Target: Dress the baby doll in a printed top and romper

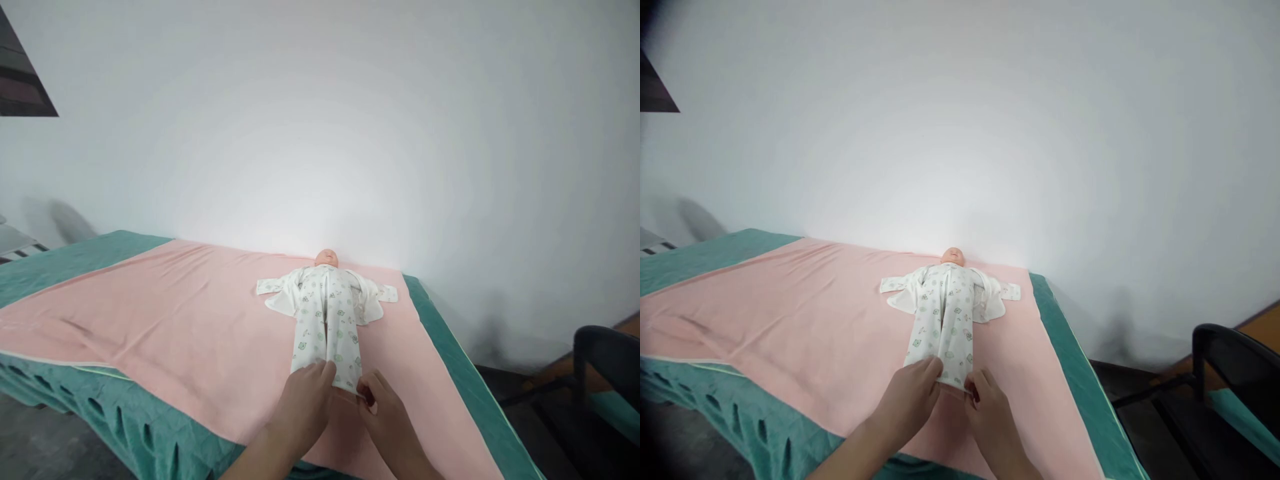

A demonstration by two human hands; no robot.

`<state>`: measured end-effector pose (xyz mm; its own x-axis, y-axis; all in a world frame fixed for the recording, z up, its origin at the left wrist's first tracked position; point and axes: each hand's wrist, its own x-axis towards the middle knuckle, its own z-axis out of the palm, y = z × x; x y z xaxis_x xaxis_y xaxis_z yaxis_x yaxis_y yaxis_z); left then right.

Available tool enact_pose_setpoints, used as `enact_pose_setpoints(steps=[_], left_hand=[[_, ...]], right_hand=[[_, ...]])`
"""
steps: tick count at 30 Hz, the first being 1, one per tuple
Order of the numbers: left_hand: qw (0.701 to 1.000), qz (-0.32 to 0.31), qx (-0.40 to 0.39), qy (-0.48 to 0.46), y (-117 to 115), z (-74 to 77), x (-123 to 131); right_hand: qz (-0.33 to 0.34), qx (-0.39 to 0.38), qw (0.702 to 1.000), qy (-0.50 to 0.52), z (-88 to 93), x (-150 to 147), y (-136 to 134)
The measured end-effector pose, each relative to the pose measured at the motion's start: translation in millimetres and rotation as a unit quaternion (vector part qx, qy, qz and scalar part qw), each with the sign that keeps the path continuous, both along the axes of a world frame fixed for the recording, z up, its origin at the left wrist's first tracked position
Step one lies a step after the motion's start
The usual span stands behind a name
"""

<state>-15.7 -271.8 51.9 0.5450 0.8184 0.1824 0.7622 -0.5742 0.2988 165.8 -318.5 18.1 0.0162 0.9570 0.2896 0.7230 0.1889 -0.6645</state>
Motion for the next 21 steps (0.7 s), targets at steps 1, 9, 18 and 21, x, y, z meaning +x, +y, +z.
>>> enact_pose_setpoints(steps=[1, 9, 18, 21], left_hand=[[1.0, -0.007, 0.008, -0.001, -1, -5.7, -1], [0.962, 0.1, -0.035, -0.251, -6, -54.1, -41], [0.942, 0.202, -0.081, -0.256, 18, -84.2, -42], [0.938, 0.197, -0.117, -0.26, 17, -79.7, -45]], right_hand=[[0.002, -0.005, 1.0, -0.008, -5.7, 0, 1], [0.027, 0.062, 0.994, -0.091, -16.3, -8, 5], [0.061, 0.145, 0.97, -0.183, -7.1, -57, 42], [0.047, 0.173, 0.969, -0.171, -10.0, -62, 47]])
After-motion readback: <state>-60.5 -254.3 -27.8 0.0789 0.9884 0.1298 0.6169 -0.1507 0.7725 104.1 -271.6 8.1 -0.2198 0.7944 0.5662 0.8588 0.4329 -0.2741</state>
